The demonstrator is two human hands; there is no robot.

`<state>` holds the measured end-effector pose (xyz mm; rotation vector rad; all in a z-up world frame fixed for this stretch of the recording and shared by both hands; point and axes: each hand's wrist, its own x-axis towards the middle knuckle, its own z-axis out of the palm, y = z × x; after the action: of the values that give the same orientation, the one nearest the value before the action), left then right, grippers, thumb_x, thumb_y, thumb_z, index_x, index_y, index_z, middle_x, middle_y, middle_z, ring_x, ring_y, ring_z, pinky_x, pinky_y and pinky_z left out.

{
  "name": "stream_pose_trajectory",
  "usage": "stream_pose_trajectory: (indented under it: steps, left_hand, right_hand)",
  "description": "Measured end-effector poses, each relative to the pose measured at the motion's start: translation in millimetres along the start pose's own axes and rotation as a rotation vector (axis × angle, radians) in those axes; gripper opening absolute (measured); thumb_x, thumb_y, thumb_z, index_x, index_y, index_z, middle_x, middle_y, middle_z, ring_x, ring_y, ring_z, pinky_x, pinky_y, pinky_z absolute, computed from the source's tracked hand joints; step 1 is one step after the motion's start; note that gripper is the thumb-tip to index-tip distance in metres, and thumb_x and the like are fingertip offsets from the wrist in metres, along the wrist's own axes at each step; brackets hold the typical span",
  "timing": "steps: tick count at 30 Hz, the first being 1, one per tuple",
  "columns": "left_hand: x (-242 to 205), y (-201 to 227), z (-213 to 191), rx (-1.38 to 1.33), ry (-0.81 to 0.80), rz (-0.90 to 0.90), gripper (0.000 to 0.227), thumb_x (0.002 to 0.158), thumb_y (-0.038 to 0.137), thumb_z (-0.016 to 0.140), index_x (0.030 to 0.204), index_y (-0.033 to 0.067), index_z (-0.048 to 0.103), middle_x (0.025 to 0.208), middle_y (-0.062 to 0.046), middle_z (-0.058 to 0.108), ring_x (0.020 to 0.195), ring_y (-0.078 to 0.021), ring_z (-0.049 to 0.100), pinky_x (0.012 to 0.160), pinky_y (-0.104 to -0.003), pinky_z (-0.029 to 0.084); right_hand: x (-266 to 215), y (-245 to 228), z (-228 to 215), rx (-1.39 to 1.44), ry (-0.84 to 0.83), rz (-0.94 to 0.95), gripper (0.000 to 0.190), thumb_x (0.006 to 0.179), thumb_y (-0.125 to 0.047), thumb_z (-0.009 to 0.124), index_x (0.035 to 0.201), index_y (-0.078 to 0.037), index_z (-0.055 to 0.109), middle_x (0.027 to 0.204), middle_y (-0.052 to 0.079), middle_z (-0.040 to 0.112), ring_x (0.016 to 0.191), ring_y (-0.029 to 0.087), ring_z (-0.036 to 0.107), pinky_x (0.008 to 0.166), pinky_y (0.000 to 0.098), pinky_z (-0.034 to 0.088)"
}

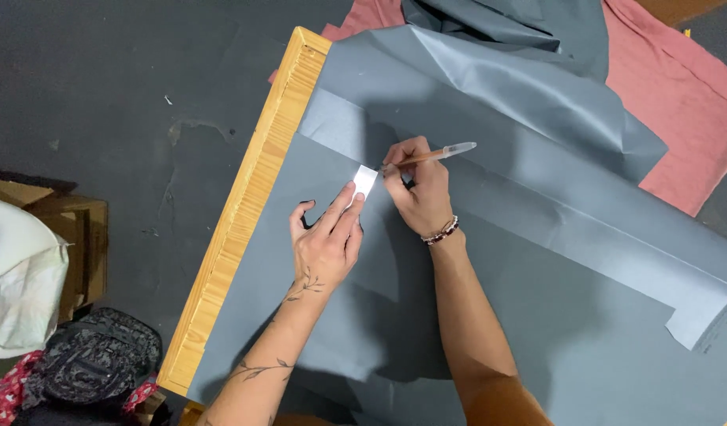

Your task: The person measures and marks a large piece of gray fabric on a wooden table using a metal ruler and a pencil. They also use pins to secure the fabric to the table and a small white paper template to guide the markings.

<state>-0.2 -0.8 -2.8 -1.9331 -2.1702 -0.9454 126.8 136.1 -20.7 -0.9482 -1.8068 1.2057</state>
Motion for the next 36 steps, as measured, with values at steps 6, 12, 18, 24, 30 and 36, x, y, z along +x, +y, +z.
stream_pose_trajectory:
  steps: [6,12,18,24,30,36]
  left_hand:
    - [-0.8,-0.5,0.4,-0.001,-0.008,-0.001,0.027,0.097,0.011,0.058,0.119,0.0176,0.072,0.132,0.001,0.069,0.089,-0.0027,0.071,0.103,-0.040,0.041]
    - [-0.5,-0.1,0.1,-0.004,-0.004,-0.002,0.027,0.097,0.010,0.058,0.119,0.0171,0.072,0.132,0.001,0.069,0.088,-0.0033,0.071,0.103,-0.040,0.041]
    - [-2.9,-1.6,1.1,-0.003,-0.022,0.000,0.026,0.096,0.011,0.059,0.119,0.0165,0.072,0.134,0.001,0.068,0.092,-0.0030,0.072,0.105,-0.041,0.041]
    - [-5.1,-0.6,0.5,-0.115,0.012,-0.013,0.022,0.096,0.007,0.061,0.114,0.0111,0.073,0.134,-0.005,0.068,0.093,-0.0085,0.073,0.103,-0.041,0.046]
    - [-23.1,19.8,-52.0,-0.170,-0.060,-0.113,0.023,0.094,0.011,0.067,0.116,0.0139,0.071,0.138,-0.009,0.062,0.111,-0.0253,0.068,0.097,-0.043,0.052]
    - [-133.6,10.8,-136.3,0.033,-0.545,-0.642,0.056,0.081,0.052,0.072,0.126,0.0201,0.064,0.127,-0.006,0.057,0.117,-0.0280,0.060,0.092,-0.046,0.051]
  right_hand:
    - [5.6,-24.3,1.1,0.067,-0.019,0.024,0.010,0.094,0.001,0.062,0.093,-0.006,0.054,0.088,0.013,0.072,0.080,0.029,0.076,0.069,0.0345,0.062]
    - [0.2,-1.3,-0.7,0.015,0.000,-0.013,0.014,0.093,0.001,0.062,0.092,-0.007,0.051,0.086,0.013,0.069,0.077,0.031,0.074,0.065,0.0358,0.062]
    - [7.1,-6.6,-3.0,0.164,0.103,-0.017,0.013,0.095,0.000,0.060,0.094,-0.008,0.050,0.085,0.012,0.069,0.071,0.023,0.072,0.062,0.0315,0.060]
    - [12.3,10.3,-4.0,0.319,0.232,-0.066,0.012,0.101,-0.004,0.049,0.099,-0.012,0.042,0.085,0.008,0.060,0.064,0.016,0.062,0.057,0.0276,0.055]
    - [14.0,9.8,-1.4,0.351,0.288,-0.097,0.010,0.103,-0.004,0.049,0.100,-0.011,0.043,0.084,0.008,0.061,0.059,0.015,0.059,0.053,0.0273,0.050]
    - [12.9,-11.7,0.8,0.488,0.261,-0.047,0.013,0.098,0.000,0.042,0.097,-0.012,0.036,0.068,0.008,0.045,0.058,0.014,0.043,0.058,0.0270,0.040]
